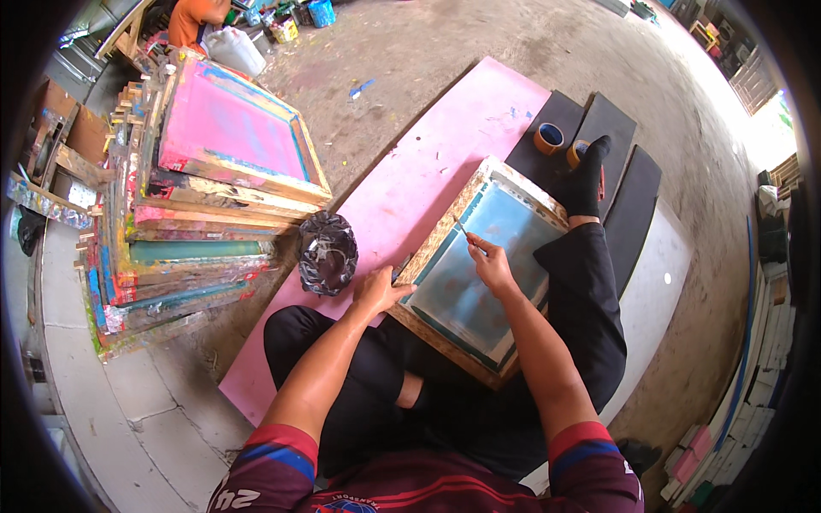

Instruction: The person sits on the floor and paints the inner surface of a wooden frame with a small brush. They repeatedly dip the brush into a small container and apply paint to the frame's interior, working methodically along the edges.

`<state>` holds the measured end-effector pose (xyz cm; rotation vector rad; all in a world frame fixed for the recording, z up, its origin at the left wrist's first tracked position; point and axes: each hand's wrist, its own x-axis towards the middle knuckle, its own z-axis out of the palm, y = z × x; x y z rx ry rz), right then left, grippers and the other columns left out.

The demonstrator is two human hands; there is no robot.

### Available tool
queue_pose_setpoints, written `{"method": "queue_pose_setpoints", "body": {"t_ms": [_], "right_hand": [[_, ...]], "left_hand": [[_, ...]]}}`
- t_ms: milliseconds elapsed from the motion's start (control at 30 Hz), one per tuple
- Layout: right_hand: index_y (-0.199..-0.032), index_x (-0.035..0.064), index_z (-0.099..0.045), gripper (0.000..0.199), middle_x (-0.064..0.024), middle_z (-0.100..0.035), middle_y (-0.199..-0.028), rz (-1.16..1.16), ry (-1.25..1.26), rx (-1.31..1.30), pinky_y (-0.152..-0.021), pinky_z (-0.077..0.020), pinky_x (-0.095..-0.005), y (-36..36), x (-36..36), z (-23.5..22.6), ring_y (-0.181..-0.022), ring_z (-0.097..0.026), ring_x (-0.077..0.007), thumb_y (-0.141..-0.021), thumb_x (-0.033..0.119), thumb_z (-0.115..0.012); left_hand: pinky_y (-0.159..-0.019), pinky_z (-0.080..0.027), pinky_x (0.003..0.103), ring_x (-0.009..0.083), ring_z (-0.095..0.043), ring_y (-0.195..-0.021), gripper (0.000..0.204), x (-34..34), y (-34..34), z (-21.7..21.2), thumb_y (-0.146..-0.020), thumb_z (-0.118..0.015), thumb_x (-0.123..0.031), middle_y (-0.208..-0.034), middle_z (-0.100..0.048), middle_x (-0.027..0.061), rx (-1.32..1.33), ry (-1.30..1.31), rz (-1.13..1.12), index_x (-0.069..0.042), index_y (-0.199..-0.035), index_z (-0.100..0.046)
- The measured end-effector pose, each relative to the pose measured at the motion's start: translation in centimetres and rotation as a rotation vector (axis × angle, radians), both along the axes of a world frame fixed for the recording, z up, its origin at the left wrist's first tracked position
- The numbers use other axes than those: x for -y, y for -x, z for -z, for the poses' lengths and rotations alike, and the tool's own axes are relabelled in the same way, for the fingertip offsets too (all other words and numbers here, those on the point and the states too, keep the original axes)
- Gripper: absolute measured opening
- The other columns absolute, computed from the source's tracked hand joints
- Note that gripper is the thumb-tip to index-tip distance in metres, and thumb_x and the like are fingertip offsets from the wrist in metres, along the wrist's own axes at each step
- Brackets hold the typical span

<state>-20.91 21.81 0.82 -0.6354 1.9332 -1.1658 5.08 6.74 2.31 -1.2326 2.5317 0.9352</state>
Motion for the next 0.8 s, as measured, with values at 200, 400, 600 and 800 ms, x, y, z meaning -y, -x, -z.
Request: {"method": "queue_pose_setpoints", "body": {"t_ms": [200, 400, 600, 800], "right_hand": [[-0.149, 0.0049, -0.065, 0.046, -0.0183, -0.075, -0.137, -0.145, -0.152, -0.304, -0.111, -0.0519, -0.0404, -0.6, -0.2, -2.3, -0.129, -0.071, -0.0338, -0.110, 0.028, -0.062], [-0.153, 0.0091, -0.064, 0.047, -0.0008, -0.066, -0.076, -0.027, 0.040, 0.287, -0.057, -0.0473, -0.0342, 2.1, -0.7, 1.1, -0.063, -0.060, -0.0166, -0.111, 0.029, -0.063], [-0.155, 0.0200, -0.063, 0.044, 0.0070, -0.037, -0.062, 0.062, 0.005, 0.568, -0.043, -0.0206, -0.0282, 1.3, -0.2, -1.6, -0.046, -0.028, -0.0067, -0.112, 0.028, -0.061], [-0.149, 0.0192, -0.068, 0.038, -0.0010, -0.060, -0.073, -0.062, 0.211, 0.006, -0.056, -0.0471, -0.0348, 4.0, -1.1, 4.3, -0.061, -0.059, -0.0174, -0.113, 0.029, -0.059]], "left_hand": [[-0.097, -0.055, 0.054, 0.0464, -0.072, -0.112, 0.081, 0.1, -0.6, -0.9, -0.083, -0.082, -0.068, -0.116, -0.075, 0.0298, 0.021, -0.006, -0.003, 0.004, -0.118, -0.070], [-0.098, -0.055, 0.054, 0.0466, -0.072, -0.113, 0.082, 0.1, 0.0, -0.8, -0.083, -0.082, -0.068, -0.116, -0.075, 0.0300, 0.005, -0.038, -0.003, 0.005, -0.119, -0.070], [-0.097, -0.055, 0.053, 0.0456, -0.072, -0.112, 0.077, 0.2, -0.5, 0.1, -0.083, -0.084, -0.065, -0.114, -0.076, 0.0288, -0.014, 0.011, -0.007, 0.002, -0.119, -0.072], [-0.099, -0.055, 0.054, 0.0463, -0.071, -0.116, 0.084, 0.2, 1.0, 0.3, -0.083, -0.082, -0.069, -0.118, -0.075, 0.0307, -0.041, -0.044, 0.021, 0.005, -0.121, -0.069]]}}
